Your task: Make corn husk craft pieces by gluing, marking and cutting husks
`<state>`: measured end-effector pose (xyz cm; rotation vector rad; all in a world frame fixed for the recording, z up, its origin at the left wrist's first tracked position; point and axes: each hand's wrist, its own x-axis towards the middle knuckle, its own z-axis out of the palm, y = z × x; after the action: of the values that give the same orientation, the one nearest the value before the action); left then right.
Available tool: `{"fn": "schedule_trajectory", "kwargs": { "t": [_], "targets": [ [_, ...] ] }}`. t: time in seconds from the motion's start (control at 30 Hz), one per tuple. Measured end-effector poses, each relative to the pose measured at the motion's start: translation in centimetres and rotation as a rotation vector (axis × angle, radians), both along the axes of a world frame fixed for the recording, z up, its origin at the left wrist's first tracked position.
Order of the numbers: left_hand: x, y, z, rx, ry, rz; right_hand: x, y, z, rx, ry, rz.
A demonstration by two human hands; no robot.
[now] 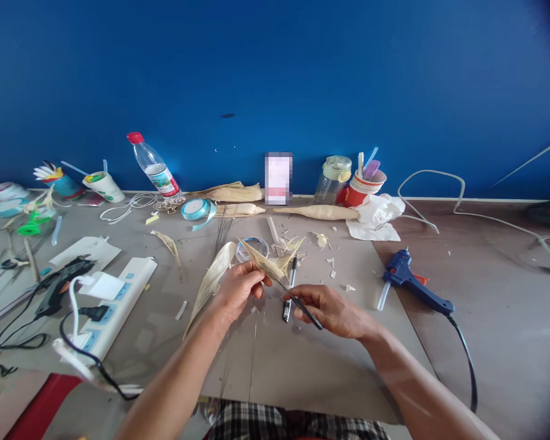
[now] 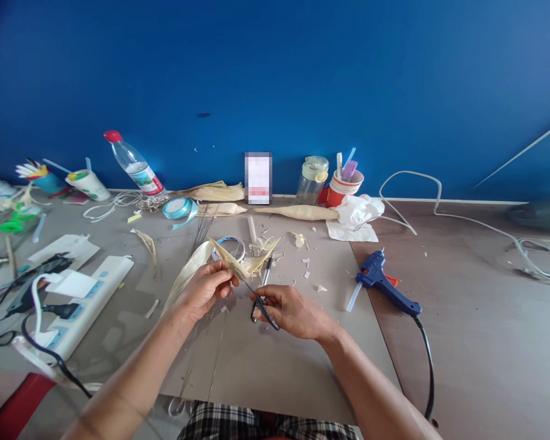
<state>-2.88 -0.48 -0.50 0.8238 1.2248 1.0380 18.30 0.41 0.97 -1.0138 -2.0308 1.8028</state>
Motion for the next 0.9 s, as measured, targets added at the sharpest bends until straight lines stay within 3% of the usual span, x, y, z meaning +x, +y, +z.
{"fn": "schedule_trajectory", "kwargs": {
  "t": [0.57,0.9],
  "targets": [
    [-0.3,-0.1,0.6,0.017,0.055,-0.029,0.3,0.3,-1.7,-0.025,-0.049,-0.027],
    [-0.4,-0.1,0.5,0.016,0.051,-0.056,0.4,0.3,-1.3,0.007,-0.075,-0.056]
  ]
}}
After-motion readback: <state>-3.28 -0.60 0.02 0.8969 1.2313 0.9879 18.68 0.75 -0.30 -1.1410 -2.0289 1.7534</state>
